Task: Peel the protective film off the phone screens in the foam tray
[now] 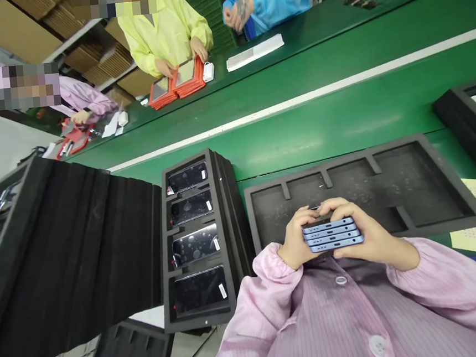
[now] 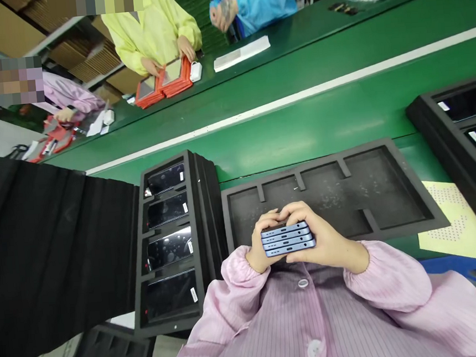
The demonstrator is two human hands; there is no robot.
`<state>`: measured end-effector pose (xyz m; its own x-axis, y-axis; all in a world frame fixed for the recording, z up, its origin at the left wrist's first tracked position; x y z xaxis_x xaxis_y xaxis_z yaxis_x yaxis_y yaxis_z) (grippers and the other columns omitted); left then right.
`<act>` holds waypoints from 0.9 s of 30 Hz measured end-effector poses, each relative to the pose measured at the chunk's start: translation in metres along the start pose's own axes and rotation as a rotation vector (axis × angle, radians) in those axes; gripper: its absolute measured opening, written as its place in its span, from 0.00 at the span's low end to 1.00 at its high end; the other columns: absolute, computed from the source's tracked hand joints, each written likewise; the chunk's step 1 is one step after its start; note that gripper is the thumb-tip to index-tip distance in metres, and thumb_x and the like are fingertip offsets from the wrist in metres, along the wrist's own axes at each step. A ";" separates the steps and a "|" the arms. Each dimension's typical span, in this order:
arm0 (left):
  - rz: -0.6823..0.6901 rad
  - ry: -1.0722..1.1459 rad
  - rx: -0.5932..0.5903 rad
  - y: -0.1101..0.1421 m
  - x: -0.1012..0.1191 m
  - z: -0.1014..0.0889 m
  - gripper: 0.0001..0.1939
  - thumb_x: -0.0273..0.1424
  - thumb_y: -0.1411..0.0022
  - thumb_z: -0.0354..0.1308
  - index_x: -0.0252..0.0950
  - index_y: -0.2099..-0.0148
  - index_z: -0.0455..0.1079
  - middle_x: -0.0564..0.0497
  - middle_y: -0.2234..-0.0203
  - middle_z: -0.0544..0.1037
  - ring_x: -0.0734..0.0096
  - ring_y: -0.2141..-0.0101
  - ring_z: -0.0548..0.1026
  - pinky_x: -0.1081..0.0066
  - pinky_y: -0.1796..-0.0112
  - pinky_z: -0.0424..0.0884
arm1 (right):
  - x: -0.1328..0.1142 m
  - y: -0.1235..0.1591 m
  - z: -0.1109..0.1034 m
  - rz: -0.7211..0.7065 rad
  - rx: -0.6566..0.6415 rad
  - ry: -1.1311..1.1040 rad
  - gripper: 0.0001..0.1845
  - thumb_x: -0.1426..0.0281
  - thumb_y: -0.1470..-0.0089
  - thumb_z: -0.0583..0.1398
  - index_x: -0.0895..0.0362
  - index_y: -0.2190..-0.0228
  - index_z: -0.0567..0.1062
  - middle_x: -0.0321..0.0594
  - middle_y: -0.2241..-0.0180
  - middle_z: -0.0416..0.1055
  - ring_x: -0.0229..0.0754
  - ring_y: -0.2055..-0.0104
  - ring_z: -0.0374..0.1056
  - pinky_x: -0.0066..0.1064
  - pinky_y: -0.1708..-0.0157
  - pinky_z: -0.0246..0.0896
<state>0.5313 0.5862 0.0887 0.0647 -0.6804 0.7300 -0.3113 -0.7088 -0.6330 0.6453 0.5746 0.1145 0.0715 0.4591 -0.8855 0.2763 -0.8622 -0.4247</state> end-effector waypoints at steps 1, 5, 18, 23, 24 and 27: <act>0.007 -0.001 -0.004 0.001 0.002 0.000 0.26 0.52 0.46 0.55 0.38 0.55 0.59 0.47 0.65 0.73 0.65 0.62 0.75 0.57 0.56 0.72 | -0.002 0.001 0.001 -0.009 -0.011 0.014 0.18 0.55 0.46 0.60 0.51 0.60 0.61 0.43 0.59 0.62 0.44 0.53 0.63 0.37 0.55 0.64; 0.018 -0.012 -0.014 0.003 0.006 0.000 0.18 0.42 0.42 0.57 0.38 0.55 0.59 0.48 0.66 0.73 0.67 0.62 0.75 0.59 0.56 0.73 | -0.009 0.005 0.002 -0.046 -0.029 0.062 0.16 0.57 0.44 0.58 0.52 0.61 0.60 0.43 0.60 0.62 0.44 0.53 0.62 0.38 0.54 0.63; 0.007 -0.004 -0.036 0.007 0.006 0.000 0.13 0.39 0.39 0.53 0.39 0.56 0.58 0.50 0.66 0.73 0.68 0.60 0.75 0.60 0.55 0.73 | -0.011 0.007 0.004 -0.061 -0.070 0.094 0.14 0.58 0.42 0.56 0.53 0.61 0.59 0.43 0.62 0.62 0.42 0.55 0.62 0.38 0.52 0.62; 0.009 -0.001 -0.046 0.009 0.004 0.001 0.13 0.39 0.39 0.53 0.39 0.57 0.58 0.50 0.65 0.73 0.67 0.60 0.75 0.60 0.56 0.73 | -0.011 0.007 0.004 -0.050 -0.071 0.086 0.14 0.58 0.42 0.56 0.53 0.60 0.60 0.42 0.62 0.62 0.43 0.56 0.62 0.40 0.54 0.63; 0.007 0.001 -0.045 0.010 0.004 0.002 0.13 0.39 0.39 0.53 0.39 0.57 0.58 0.51 0.65 0.73 0.67 0.60 0.75 0.59 0.56 0.73 | -0.011 0.007 0.004 -0.045 -0.071 0.083 0.14 0.58 0.42 0.56 0.52 0.60 0.60 0.42 0.62 0.62 0.44 0.56 0.63 0.40 0.55 0.64; 0.018 -0.008 -0.035 0.011 0.005 0.001 0.13 0.38 0.40 0.53 0.39 0.57 0.58 0.50 0.66 0.73 0.67 0.60 0.75 0.60 0.56 0.73 | -0.012 0.007 0.005 -0.044 -0.073 0.081 0.15 0.58 0.42 0.56 0.52 0.60 0.60 0.42 0.62 0.62 0.44 0.57 0.63 0.40 0.56 0.64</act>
<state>0.5290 0.5749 0.0849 0.0668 -0.6945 0.7164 -0.3451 -0.6898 -0.6365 0.6417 0.5618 0.1208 0.1344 0.5146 -0.8468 0.3494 -0.8243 -0.4454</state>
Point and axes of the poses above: each hand's wrist, its own y-axis away from the middle knuckle, its own z-axis out of the palm, x = y × z, the point moved 8 cm from there along -y, towards the middle knuckle
